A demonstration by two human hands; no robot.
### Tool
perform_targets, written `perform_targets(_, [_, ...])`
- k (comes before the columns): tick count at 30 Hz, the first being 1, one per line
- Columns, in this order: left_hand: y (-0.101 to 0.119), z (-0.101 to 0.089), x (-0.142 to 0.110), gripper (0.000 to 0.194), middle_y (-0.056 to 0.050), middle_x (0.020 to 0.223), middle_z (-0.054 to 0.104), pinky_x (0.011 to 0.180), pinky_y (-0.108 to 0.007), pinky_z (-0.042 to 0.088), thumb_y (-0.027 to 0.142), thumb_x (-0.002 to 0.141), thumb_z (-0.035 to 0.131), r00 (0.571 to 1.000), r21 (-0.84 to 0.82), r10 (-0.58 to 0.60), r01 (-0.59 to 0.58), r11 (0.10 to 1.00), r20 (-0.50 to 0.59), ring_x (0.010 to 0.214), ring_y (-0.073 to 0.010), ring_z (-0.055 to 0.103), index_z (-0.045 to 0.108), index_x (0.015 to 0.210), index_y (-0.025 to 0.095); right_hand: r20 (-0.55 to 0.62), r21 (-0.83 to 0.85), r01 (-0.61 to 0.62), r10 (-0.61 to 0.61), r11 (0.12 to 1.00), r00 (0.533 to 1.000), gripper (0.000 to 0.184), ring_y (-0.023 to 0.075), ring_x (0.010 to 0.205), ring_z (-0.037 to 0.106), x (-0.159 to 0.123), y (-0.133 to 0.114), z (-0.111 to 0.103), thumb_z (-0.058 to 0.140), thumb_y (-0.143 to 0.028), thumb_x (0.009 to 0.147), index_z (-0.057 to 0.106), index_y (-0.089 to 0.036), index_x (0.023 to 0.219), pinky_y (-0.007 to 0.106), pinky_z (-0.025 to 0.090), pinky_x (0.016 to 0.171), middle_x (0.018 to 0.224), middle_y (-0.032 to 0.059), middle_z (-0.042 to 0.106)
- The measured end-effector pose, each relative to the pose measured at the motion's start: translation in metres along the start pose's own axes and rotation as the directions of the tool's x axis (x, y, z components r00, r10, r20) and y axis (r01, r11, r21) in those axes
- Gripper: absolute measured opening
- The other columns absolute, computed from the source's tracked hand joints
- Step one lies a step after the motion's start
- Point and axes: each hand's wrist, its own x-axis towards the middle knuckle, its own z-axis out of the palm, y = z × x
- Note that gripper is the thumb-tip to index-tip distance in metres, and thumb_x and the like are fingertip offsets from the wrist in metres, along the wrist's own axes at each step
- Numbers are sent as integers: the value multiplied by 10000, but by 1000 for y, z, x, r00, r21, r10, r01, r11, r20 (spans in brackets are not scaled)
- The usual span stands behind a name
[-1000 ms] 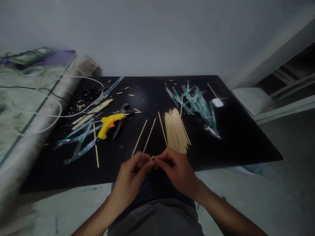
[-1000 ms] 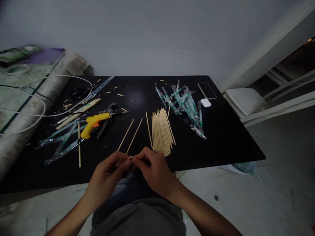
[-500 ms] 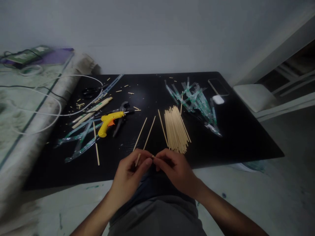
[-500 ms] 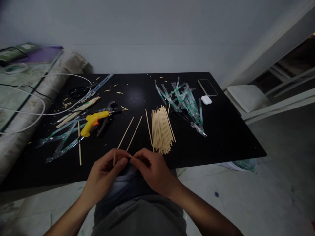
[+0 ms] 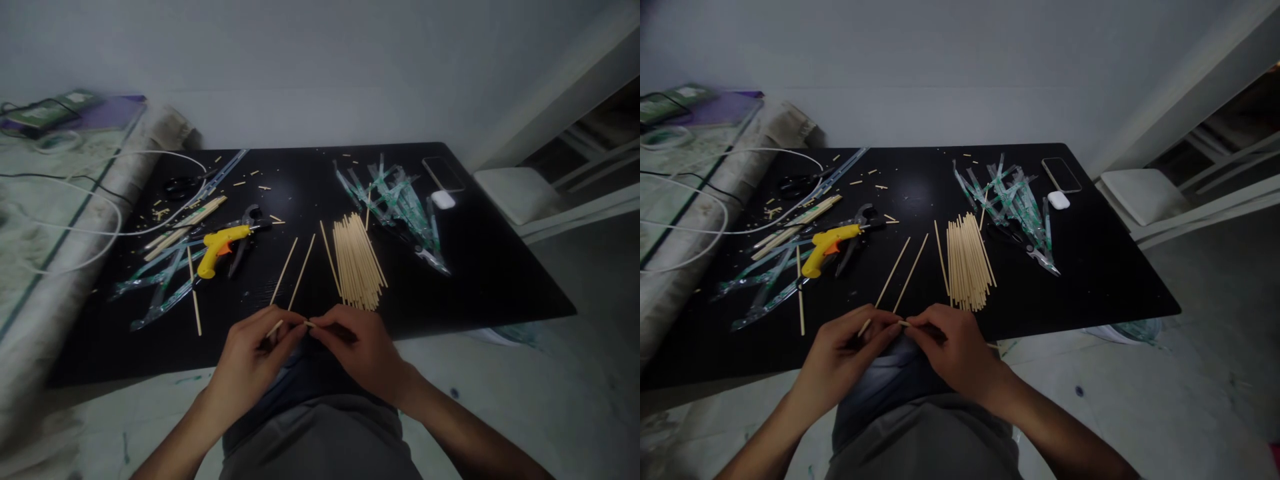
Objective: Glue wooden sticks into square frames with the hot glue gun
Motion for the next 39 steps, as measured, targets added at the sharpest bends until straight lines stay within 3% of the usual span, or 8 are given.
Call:
perform_targets(6, [3, 3, 1, 167, 40, 670, 579, 550, -201, 367, 347, 974, 691, 1000, -47, -16, 14, 999, -26, 597, -88, 490, 780, 908, 221, -98, -129, 173, -186, 976, 978, 65, 148, 829, 755, -4, 8, 8, 721, -155, 978, 756, -210, 977, 256, 590, 749, 904, 22, 786])
perform_targets(11, [5, 6, 2, 182, 36, 652, 567, 546, -197, 373, 325, 962, 677, 998, -76, 8, -13, 997, -67, 587, -91, 482, 771, 874, 196, -116, -132, 211, -227, 969, 967, 62, 146, 801, 754, -5, 9, 11, 729, -149, 977, 756, -203, 991, 243, 588, 727, 880, 23, 779])
perform_targets(20, [0, 16, 0, 189, 42, 641, 557, 529, -196, 374, 304, 969, 636, 993, -93, 5, -16, 996, -117, 569, -92, 467, 714, 845, 184, -137, -80, 113, -124, 990, 983, 65, 139, 775, 751, -9, 6, 17, 729, -160, 974, 753, -205, 935, 231, 561, 711, 855, 16, 777])
perform_targets(24, [-1, 15, 0, 182, 44, 642, 572, 525, -191, 371, 302, 983, 646, 992, -63, 56, -64, 996, -117, 564, -86, 483, 727, 861, 194, -135, 8, 18, -17, 1000, 991, 40, 136, 778, 759, -7, 1, 15, 758, -204, 958, 774, -215, 923, 226, 552, 704, 870, 7, 801])
perform_targets(30, [-1, 7, 1, 116, 39, 725, 608, 531, -186, 389, 291, 995, 648, 996, -5, 87, -87, 996, -7, 605, -89, 517, 742, 1015, 226, -81, 112, -134, 144, 985, 986, 41, 154, 781, 769, -4, 2, 10, 792, -260, 926, 809, -234, 898, 239, 543, 684, 857, -3, 820])
perform_targets(39, [-3, 6, 1, 101, 49, 746, 604, 573, -177, 417, 212, 1035, 606, 971, 151, 236, -238, 960, 30, 616, -75, 545, 705, 1043, 228, -25, 101, -175, 179, 979, 984, 55, 159, 806, 773, -5, 4, 8, 773, -256, 932, 821, -230, 921, 245, 546, 712, 881, -1, 828])
